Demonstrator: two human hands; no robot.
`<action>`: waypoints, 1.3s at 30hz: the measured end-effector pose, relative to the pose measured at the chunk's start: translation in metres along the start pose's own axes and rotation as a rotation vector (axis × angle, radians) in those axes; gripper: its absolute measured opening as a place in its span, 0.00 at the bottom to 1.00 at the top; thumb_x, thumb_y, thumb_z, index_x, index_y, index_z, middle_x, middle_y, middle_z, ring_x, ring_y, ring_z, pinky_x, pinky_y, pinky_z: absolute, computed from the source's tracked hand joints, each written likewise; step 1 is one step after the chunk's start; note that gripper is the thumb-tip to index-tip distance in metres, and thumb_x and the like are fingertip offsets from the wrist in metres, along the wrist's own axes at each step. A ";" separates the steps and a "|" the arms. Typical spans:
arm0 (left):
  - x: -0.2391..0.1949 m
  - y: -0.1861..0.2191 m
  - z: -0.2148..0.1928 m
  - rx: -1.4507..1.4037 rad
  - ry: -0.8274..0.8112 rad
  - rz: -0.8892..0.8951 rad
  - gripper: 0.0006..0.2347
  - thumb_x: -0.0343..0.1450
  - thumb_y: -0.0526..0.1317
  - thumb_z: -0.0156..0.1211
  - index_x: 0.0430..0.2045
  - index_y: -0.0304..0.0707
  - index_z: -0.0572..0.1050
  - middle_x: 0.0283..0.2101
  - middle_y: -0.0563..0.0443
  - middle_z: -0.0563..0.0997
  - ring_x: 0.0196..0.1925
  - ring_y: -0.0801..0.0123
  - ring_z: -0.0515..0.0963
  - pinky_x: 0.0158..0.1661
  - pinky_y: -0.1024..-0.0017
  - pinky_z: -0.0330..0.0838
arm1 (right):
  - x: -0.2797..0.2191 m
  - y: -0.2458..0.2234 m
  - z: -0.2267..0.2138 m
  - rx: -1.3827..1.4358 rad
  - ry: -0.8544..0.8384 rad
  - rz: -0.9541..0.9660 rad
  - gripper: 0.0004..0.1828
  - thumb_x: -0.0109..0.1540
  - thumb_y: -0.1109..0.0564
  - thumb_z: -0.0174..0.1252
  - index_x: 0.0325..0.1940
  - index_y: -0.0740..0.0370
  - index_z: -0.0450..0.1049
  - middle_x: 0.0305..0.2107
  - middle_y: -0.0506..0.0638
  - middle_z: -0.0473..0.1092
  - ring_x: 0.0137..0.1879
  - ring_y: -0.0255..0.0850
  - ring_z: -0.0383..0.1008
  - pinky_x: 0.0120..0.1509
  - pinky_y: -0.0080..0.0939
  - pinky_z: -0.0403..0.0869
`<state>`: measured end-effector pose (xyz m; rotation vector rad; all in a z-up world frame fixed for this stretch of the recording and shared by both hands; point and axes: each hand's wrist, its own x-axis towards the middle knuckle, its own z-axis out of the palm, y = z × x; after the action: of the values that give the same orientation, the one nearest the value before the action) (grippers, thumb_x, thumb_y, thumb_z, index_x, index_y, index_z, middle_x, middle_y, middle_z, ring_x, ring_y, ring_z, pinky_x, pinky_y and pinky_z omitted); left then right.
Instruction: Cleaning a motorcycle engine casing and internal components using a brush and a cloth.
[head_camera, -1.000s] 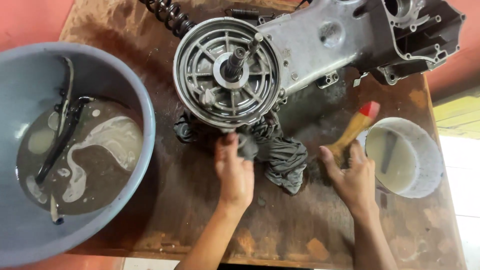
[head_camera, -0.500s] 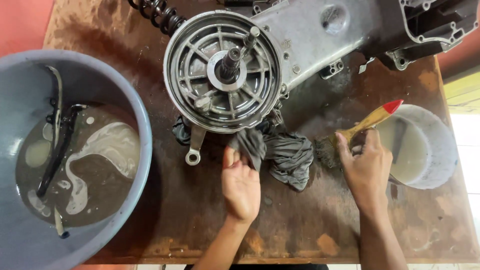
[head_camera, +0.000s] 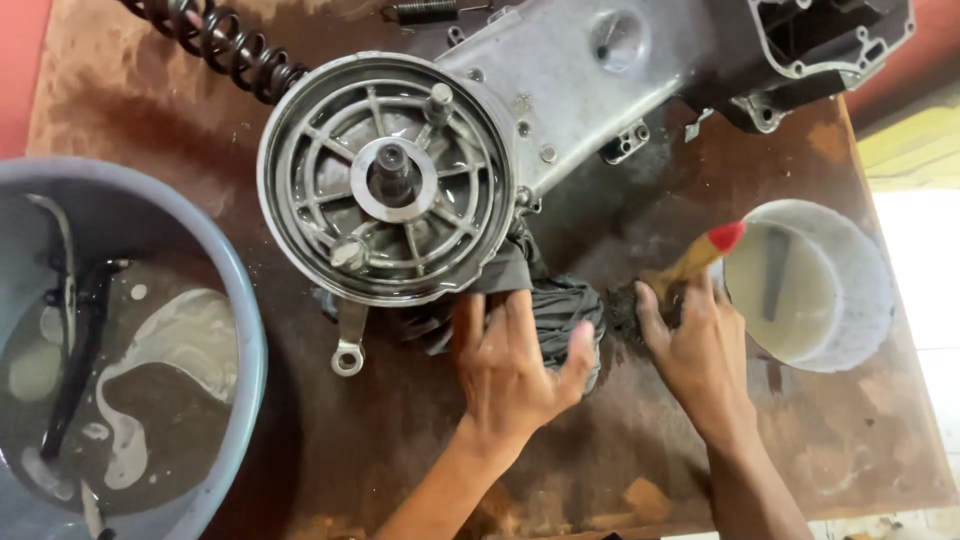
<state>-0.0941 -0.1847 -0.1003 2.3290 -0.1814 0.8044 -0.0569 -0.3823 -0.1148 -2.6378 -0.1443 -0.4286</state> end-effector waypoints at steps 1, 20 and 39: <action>-0.002 0.000 -0.001 0.002 0.002 -0.007 0.33 0.70 0.49 0.62 0.63 0.15 0.63 0.55 0.25 0.77 0.58 0.38 0.78 0.66 0.48 0.67 | -0.001 0.003 0.000 0.000 -0.006 -0.005 0.17 0.64 0.53 0.65 0.45 0.70 0.70 0.32 0.63 0.74 0.36 0.60 0.75 0.41 0.56 0.72; -0.059 -0.047 -0.013 -0.574 0.048 -0.140 0.27 0.76 0.39 0.57 0.66 0.16 0.59 0.61 0.29 0.74 0.61 0.49 0.77 0.61 0.62 0.72 | 0.046 -0.065 0.024 0.902 0.144 -0.318 0.13 0.72 0.64 0.57 0.58 0.68 0.63 0.45 0.61 0.70 0.34 0.39 0.75 0.33 0.37 0.75; 0.007 -0.073 0.000 0.110 0.102 0.391 0.11 0.68 0.29 0.66 0.45 0.30 0.84 0.50 0.40 0.83 0.54 0.48 0.81 0.59 0.51 0.69 | 0.061 0.003 -0.029 0.021 -0.043 -0.254 0.13 0.66 0.53 0.69 0.46 0.67 0.80 0.36 0.57 0.77 0.39 0.46 0.79 0.46 0.43 0.75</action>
<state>-0.0646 -0.1277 -0.1353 2.3803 -0.5737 1.1456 -0.0071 -0.3963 -0.0715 -2.6172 -0.4992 -0.4507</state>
